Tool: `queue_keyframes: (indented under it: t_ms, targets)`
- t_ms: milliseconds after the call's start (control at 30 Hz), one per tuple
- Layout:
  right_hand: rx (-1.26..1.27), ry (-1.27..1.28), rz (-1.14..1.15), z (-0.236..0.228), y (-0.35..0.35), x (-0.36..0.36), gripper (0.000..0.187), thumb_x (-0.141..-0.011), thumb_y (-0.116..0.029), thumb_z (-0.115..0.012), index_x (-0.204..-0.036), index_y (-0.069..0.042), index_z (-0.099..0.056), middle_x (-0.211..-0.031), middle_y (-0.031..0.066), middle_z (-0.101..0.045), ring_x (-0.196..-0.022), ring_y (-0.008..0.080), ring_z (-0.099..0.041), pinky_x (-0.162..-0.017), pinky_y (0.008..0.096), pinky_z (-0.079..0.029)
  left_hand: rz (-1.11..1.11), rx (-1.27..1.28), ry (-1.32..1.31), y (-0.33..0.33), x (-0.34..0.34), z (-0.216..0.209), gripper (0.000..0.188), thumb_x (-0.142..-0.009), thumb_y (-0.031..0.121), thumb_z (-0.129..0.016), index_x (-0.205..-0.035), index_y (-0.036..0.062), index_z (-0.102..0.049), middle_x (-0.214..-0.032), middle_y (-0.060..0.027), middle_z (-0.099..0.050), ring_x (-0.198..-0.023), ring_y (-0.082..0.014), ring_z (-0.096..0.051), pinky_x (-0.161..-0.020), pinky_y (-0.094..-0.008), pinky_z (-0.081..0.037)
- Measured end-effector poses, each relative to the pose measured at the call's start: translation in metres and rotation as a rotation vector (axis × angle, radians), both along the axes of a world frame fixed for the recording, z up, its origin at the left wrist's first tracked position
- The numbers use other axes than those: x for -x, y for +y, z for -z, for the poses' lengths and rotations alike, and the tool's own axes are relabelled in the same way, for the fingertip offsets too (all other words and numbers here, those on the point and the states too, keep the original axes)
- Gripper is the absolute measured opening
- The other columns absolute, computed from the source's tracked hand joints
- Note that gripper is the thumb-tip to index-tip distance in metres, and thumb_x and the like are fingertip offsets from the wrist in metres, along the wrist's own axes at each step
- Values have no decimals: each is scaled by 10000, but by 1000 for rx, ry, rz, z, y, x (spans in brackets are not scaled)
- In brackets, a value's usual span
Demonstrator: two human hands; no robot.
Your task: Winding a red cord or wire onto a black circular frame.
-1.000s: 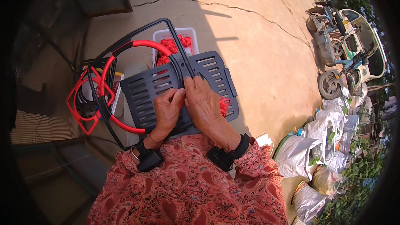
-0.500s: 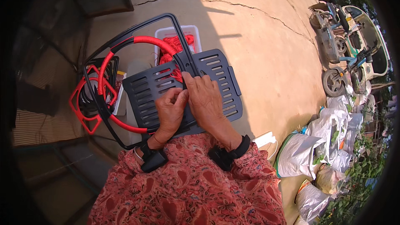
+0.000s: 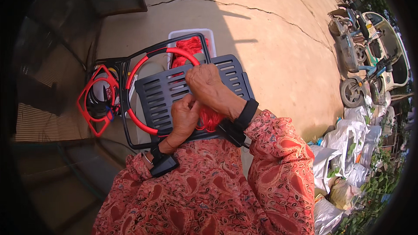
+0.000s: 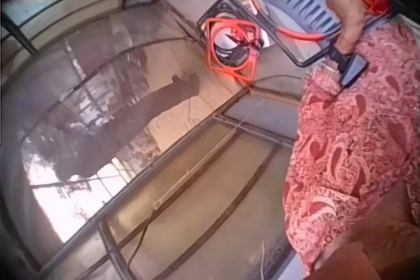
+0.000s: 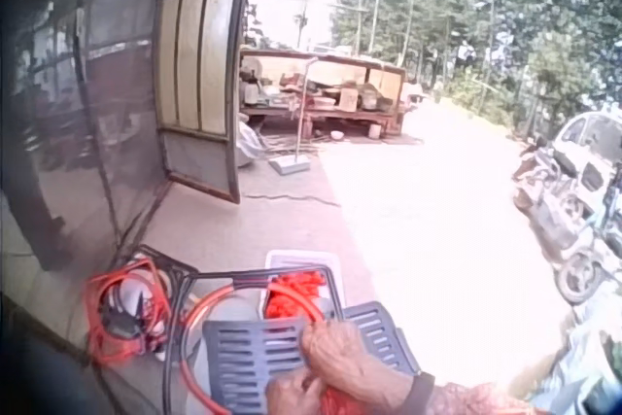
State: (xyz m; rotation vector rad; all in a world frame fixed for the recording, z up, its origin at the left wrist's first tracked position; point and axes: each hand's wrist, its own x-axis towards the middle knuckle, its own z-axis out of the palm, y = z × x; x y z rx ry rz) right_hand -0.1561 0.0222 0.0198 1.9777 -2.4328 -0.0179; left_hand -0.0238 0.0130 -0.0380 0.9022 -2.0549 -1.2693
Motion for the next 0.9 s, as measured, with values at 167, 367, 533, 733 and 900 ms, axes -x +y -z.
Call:
queue_keyframes:
  t_ms: [167, 367, 533, 733, 900]
  targets:
    - [53, -263, -2, -17, -12, 1, 168, -781, -174, -695, -818, -41, -599, -814, 136, -660, -799, 345, -649, -673, 433, -487, 11, 8, 43, 1, -6, -4, 181, -830, 220, -695, -809, 45, -654, -669, -135, -651, -644, -332, -643, -596, -432, -472]
    - [306, -616, -219, -2, -9, -1, 232, -801, -194, -707, -927, -18, -626, -960, 159, -584, -919, 364, -583, -774, 423, -476, 54, 22, 77, 5, -7, -6, 169, -821, 183, -711, -860, 22, -679, -707, -143, -682, -643, -270, -679, -607, -361, -494]
    - [251, -181, -183, 14, -10, 5, 402, -735, -200, -752, -1067, -45, -586, -970, 133, -550, -937, 352, -558, -795, 443, -460, 60, 63, 29, 6, -3, -2, 166, -831, 206, -700, -893, 51, -697, -716, -140, -684, -660, -279, -683, -615, -368, -492]
    - [415, -931, 91, -13, -21, 3, 307, -841, -224, -655, -1037, -13, -549, -824, 78, -598, -762, 232, -602, -700, 372, -501, 34, -26, 52, 3, -6, 0, 185, -847, 237, -685, -820, 54, -669, -649, -118, -658, -611, -310, -649, -587, -401, -478]
    - [764, -1970, 140, -74, 16, 21, 277, -984, -268, -513, -1091, -13, -486, -762, 35, -551, -644, 137, -563, -590, 278, -489, 47, -103, 68, -2, -2, 0, 218, -844, 226, -697, -775, 24, -652, -598, -102, -638, -539, -233, -635, -529, -364, -459]
